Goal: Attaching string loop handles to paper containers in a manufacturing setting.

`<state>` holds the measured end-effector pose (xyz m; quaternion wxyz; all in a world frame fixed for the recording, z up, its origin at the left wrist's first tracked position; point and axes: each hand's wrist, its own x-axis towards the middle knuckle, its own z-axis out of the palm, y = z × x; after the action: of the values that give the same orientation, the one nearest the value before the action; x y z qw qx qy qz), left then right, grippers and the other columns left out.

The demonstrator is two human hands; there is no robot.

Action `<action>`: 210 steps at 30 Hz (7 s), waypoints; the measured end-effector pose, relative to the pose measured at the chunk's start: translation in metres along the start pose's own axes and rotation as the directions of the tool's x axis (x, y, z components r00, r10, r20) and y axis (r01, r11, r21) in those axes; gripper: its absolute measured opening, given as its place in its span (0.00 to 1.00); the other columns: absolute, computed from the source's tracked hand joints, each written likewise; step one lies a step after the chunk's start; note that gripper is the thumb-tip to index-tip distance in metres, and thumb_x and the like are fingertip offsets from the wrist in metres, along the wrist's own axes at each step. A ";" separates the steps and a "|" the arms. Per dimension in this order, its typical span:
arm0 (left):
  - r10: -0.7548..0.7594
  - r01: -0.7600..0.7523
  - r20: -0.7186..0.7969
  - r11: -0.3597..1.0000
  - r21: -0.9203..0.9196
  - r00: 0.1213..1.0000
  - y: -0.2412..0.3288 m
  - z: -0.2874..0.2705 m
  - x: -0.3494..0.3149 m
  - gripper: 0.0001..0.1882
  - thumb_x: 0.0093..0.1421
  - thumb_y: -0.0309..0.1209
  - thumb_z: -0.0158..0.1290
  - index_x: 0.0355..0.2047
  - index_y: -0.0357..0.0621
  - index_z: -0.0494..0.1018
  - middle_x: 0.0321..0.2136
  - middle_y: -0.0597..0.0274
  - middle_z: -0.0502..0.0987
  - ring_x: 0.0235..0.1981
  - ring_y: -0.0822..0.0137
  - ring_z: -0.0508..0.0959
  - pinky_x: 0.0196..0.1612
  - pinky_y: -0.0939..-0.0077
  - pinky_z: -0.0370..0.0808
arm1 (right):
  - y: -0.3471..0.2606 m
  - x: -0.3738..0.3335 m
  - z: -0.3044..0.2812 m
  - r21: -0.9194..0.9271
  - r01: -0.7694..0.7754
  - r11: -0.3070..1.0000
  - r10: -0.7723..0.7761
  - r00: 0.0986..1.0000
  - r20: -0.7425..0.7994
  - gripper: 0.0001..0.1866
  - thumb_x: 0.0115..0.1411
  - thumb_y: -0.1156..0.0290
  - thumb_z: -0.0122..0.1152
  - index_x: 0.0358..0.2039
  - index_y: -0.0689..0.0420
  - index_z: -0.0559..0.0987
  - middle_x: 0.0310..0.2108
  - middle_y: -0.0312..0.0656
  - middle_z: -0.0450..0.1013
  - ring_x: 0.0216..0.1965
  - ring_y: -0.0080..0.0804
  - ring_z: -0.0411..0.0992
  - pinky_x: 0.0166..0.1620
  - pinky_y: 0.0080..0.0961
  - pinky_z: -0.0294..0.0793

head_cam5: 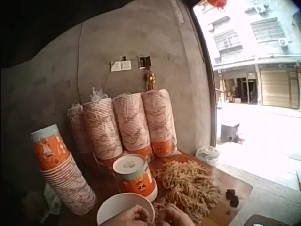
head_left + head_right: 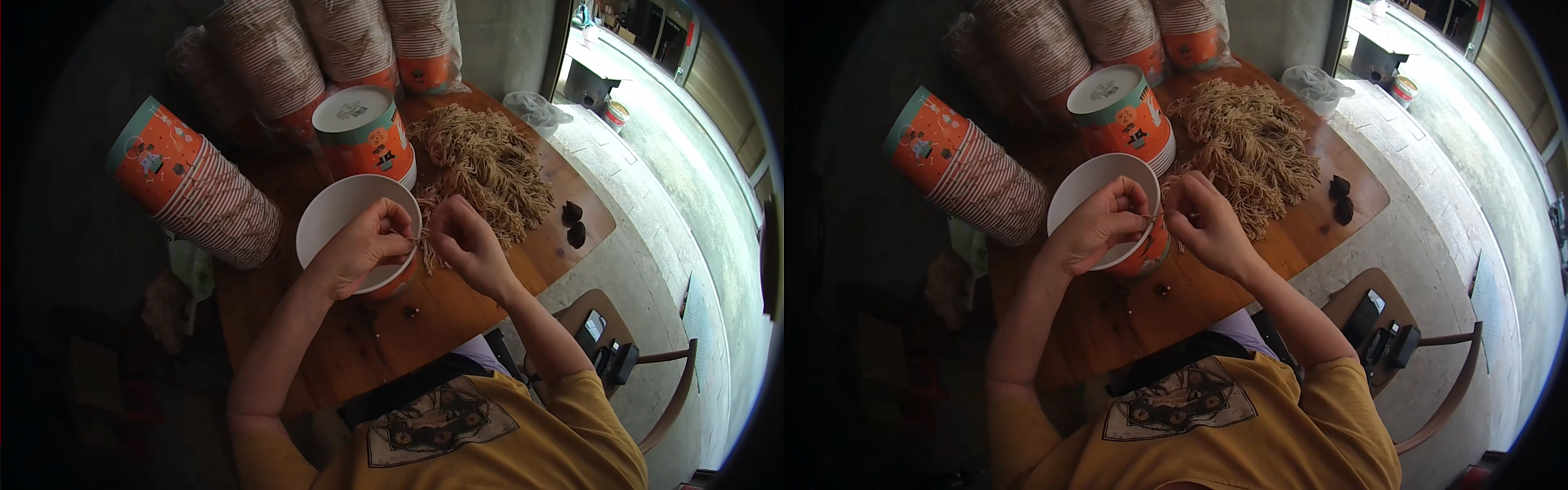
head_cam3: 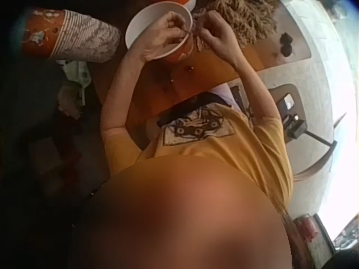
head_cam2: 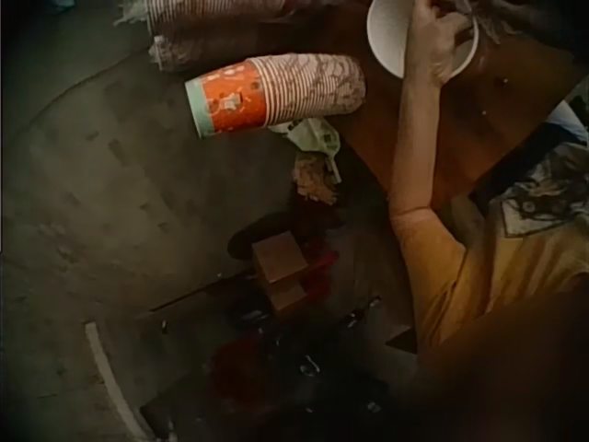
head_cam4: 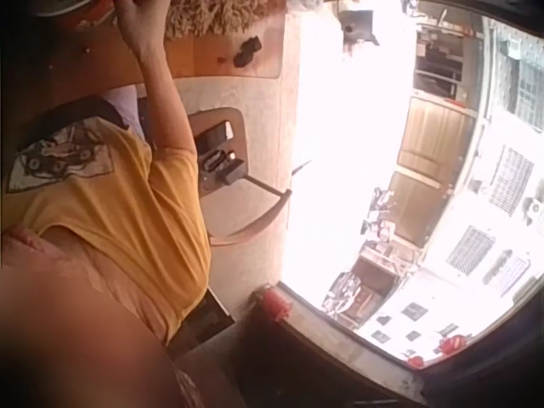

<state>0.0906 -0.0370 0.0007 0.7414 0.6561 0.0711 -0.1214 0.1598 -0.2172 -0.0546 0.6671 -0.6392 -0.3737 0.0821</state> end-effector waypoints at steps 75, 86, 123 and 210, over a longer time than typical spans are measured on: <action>0.214 -0.197 -0.198 0.975 0.099 0.957 -0.011 0.002 0.003 0.17 0.61 0.20 0.50 0.47 0.41 0.57 0.33 0.62 0.74 0.33 0.75 0.73 0.39 0.82 0.72 | -0.020 0.018 -0.001 -0.777 0.588 0.225 -0.540 0.739 0.403 0.10 0.47 0.72 0.56 0.33 0.55 0.73 0.31 0.35 0.64 0.34 0.28 0.69 0.27 0.22 0.74; 0.397 -0.309 -0.149 0.857 0.412 0.905 -0.019 0.008 0.008 0.19 0.59 0.21 0.50 0.47 0.42 0.56 0.31 0.61 0.73 0.33 0.73 0.74 0.38 0.77 0.71 | -0.012 0.033 -0.004 -0.341 -0.175 0.924 0.246 0.953 0.178 0.11 0.52 0.70 0.59 0.34 0.61 0.73 0.24 0.32 0.67 0.23 0.24 0.69 0.24 0.22 0.68; 0.249 -0.199 -0.085 0.901 0.386 0.965 -0.012 0.006 0.000 0.17 0.59 0.22 0.50 0.47 0.40 0.60 0.36 0.62 0.72 0.37 0.75 0.72 0.43 0.81 0.71 | -0.008 0.008 0.002 -0.257 0.069 0.964 -0.076 0.997 -0.017 0.06 0.56 0.72 0.60 0.32 0.59 0.74 0.27 0.39 0.72 0.24 0.25 0.71 0.29 0.23 0.71; 0.677 -0.337 0.196 0.082 0.938 0.710 -0.009 0.029 -0.004 0.08 0.55 0.18 0.49 0.35 0.42 0.66 0.33 0.55 0.65 0.38 0.53 0.69 0.41 0.60 0.68 | 0.001 -0.018 0.017 0.048 -0.136 0.990 0.140 0.986 -0.087 0.06 0.64 0.70 0.52 0.35 0.60 0.70 0.17 0.35 0.72 0.18 0.17 0.71 0.21 0.16 0.68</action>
<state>0.0829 -0.0661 -0.0028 0.1867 0.9451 -0.1410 0.2281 0.1375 -0.2143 -0.0638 0.6895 -0.6523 -0.2961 0.1069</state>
